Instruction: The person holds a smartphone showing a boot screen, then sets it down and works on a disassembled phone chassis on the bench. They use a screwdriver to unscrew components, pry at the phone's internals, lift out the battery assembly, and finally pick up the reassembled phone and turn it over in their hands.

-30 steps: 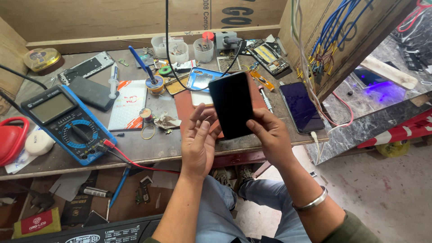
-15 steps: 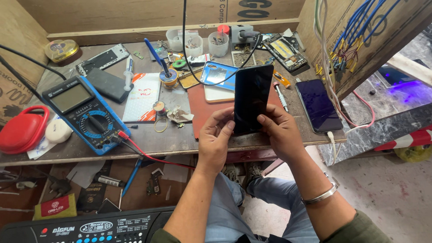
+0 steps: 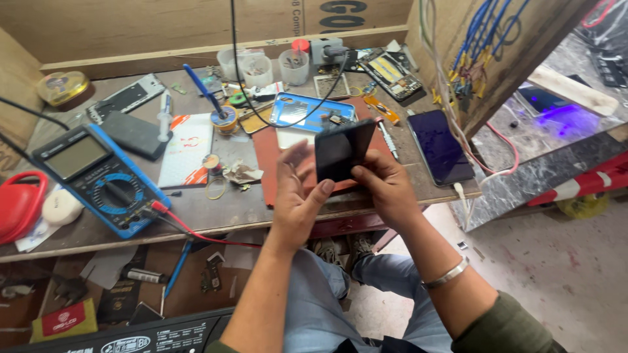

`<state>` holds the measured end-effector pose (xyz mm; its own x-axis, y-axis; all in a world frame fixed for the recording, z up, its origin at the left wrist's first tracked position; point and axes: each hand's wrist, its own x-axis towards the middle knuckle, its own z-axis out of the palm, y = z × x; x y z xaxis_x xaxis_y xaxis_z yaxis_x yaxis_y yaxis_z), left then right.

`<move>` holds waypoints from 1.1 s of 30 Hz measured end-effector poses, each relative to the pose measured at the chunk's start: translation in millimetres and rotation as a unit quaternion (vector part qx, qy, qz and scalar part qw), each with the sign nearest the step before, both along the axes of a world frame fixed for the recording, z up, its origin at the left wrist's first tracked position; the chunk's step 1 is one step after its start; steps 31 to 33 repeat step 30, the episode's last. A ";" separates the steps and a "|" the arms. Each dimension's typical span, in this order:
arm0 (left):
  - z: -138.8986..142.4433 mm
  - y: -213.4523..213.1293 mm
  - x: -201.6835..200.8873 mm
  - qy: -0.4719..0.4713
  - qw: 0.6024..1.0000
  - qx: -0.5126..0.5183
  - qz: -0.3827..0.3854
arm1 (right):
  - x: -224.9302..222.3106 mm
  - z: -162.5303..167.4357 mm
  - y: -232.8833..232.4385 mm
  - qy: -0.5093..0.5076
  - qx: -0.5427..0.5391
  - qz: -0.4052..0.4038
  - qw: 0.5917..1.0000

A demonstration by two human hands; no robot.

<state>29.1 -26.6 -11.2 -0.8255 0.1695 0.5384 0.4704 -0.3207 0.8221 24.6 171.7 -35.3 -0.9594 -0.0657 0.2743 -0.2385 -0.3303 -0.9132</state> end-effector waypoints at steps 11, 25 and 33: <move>28.8 -11.7 -28.4 0.109 0.986 -0.119 -0.035 | 1.1 5.1 -8.5 0.079 0.184 -0.037 0.979; -1.0 -12.9 -38.1 -0.103 0.980 0.096 -0.142 | -1.3 18.1 -3.2 0.032 0.137 -0.167 0.976; -1.6 -15.4 -39.5 -0.123 0.970 0.157 -0.140 | -20.8 52.1 46.7 0.059 0.531 -0.275 0.800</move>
